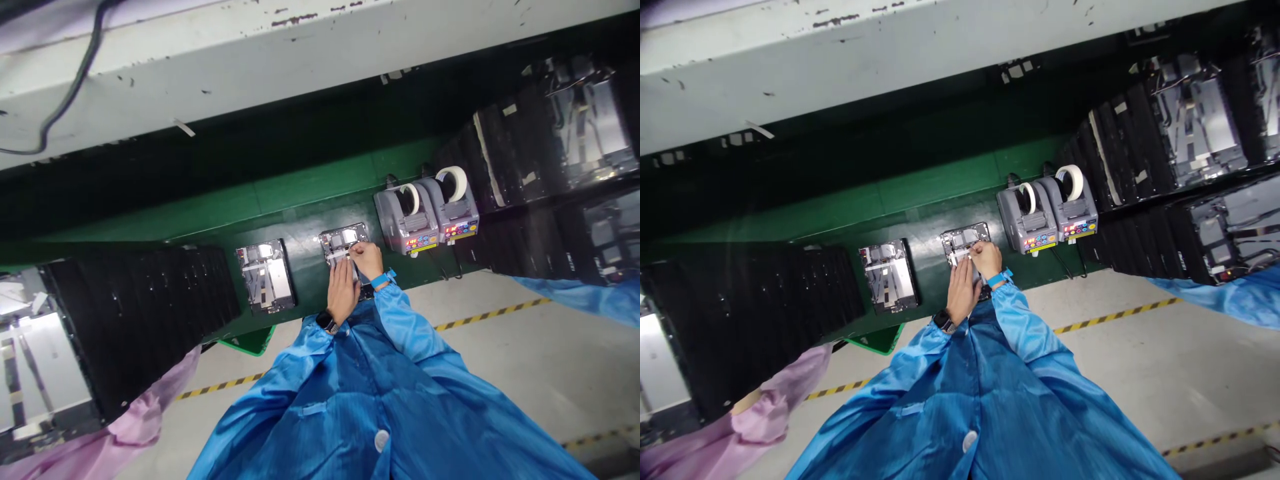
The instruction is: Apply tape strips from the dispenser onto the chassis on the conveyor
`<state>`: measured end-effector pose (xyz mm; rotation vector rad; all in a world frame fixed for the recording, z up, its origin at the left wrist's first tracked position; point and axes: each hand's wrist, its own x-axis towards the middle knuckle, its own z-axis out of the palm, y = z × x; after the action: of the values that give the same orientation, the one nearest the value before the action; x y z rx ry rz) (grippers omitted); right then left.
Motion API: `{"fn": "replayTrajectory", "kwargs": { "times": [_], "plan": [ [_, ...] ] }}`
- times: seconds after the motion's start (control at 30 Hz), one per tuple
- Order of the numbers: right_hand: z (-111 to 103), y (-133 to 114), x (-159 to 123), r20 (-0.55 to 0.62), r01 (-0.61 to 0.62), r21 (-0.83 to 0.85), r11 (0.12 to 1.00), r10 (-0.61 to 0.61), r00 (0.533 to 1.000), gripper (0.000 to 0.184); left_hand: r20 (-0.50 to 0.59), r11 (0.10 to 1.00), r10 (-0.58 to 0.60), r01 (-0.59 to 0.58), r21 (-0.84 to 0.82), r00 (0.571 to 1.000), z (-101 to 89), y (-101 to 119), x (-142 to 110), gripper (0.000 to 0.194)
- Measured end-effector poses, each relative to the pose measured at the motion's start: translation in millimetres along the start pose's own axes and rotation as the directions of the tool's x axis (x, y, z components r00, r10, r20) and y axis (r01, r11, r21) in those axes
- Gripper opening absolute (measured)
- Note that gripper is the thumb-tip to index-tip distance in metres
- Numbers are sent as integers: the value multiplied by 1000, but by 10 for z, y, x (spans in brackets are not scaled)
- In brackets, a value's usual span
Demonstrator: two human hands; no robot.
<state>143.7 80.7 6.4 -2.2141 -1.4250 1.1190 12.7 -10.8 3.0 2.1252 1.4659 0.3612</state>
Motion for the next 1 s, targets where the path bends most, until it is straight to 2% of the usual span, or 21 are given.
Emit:
{"fn": "replayTrajectory", "kwargs": {
  "times": [0.13,0.4,0.73,1.0],
  "plan": [
    [40,40,0,-14,4,14,1000,-4,1000,15,54,998,-42,39,59,998,77,22,3,73],
    [-1,-32,-18,17,-8,-37,999,8,1000,17,96,996,-79,73,59,992,63,64,19,72],
    [-4,-28,-30,14,3,-38,999,-2,1000,18,86,992,-106,100,74,991,70,107,41,74],
    [-19,-38,-44,14,25,-27,999,-25,1000,18,66,992,-111,106,71,992,145,87,34,74]
  ]
}}
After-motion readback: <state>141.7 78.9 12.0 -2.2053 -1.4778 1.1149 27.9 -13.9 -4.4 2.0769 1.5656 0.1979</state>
